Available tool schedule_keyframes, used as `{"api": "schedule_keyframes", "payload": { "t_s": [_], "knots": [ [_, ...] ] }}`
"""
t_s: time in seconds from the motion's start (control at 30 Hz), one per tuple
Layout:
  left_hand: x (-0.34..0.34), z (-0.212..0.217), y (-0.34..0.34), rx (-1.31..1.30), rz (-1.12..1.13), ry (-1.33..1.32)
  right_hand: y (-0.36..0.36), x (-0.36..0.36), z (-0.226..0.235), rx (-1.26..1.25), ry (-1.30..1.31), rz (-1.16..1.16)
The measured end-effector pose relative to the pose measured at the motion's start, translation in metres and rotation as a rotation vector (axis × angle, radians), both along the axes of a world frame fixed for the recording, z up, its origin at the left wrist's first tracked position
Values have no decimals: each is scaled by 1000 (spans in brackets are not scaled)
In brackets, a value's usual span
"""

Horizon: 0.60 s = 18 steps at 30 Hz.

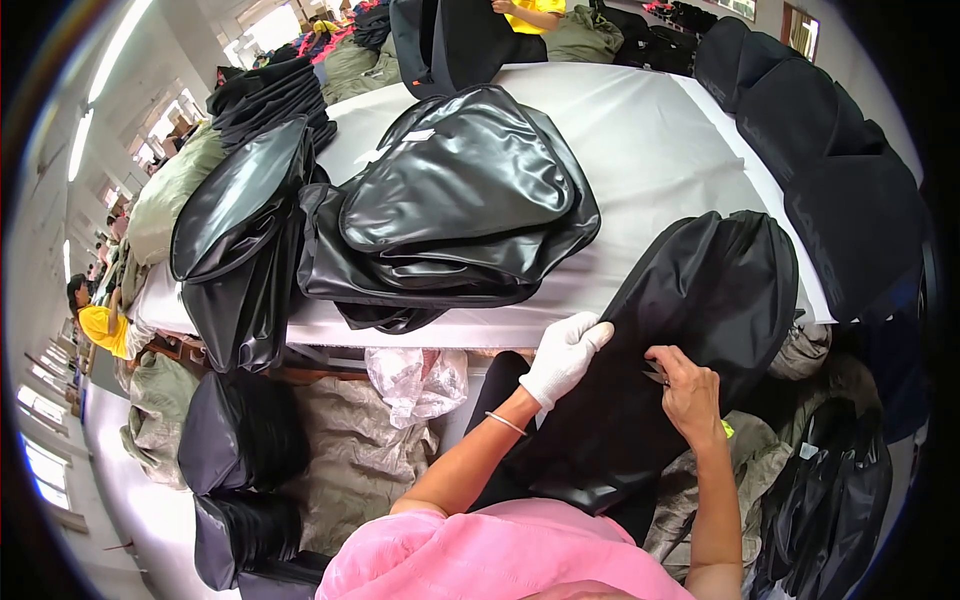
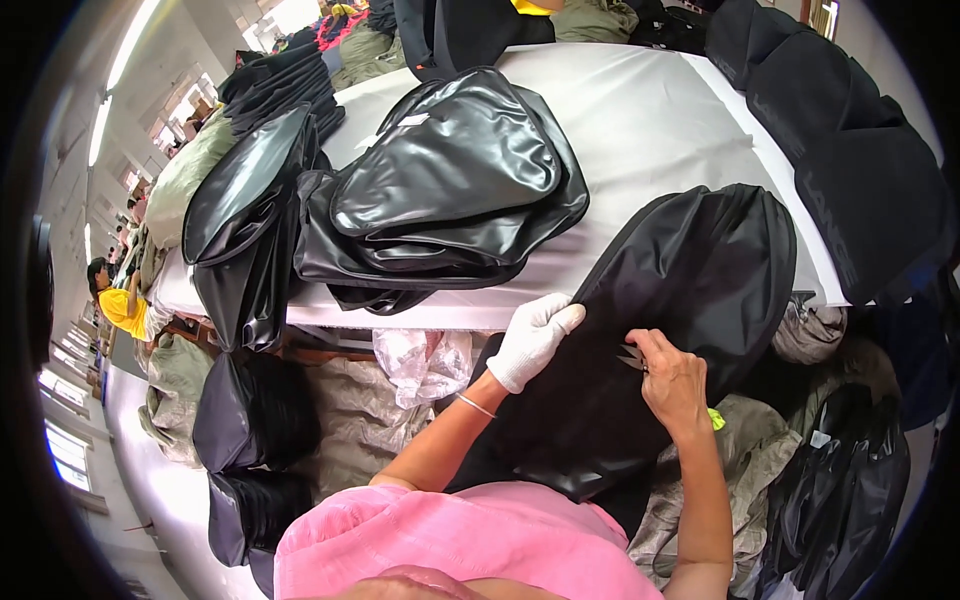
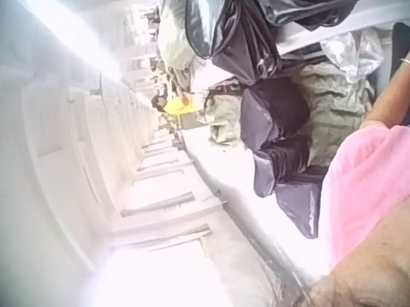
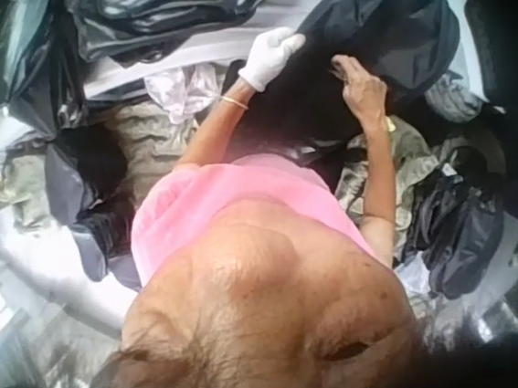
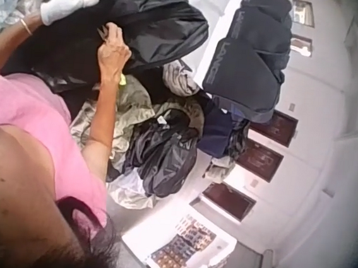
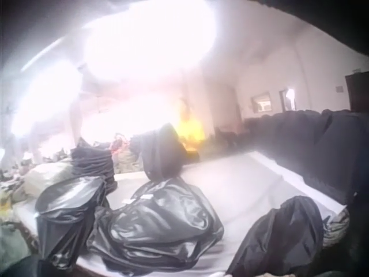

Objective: Inspecting and trimming loose threads from black duffel bags in a manufacturing facility.

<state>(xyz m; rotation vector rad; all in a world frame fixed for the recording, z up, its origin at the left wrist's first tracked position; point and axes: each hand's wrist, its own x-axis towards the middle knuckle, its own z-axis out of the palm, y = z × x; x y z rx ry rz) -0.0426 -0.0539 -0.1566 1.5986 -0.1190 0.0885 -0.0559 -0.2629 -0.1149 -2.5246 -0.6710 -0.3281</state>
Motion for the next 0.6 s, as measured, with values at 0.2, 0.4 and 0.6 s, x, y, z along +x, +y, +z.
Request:
{"api": "schedule_keyframes", "payload": {
  "t_s": [0.2, 0.4, 0.6],
  "knots": [
    [-4, 3, 1, -40, -1, 46, 7, -26, -31, 91, 205, 77],
    [-5, 12, -7, -18, 9, -24, 1, -35, -40, 126, 225, 104],
    [-1, 10, -3, 36, 43, -73, 0, -35, -36, -11, 53, 78]
  ]
}}
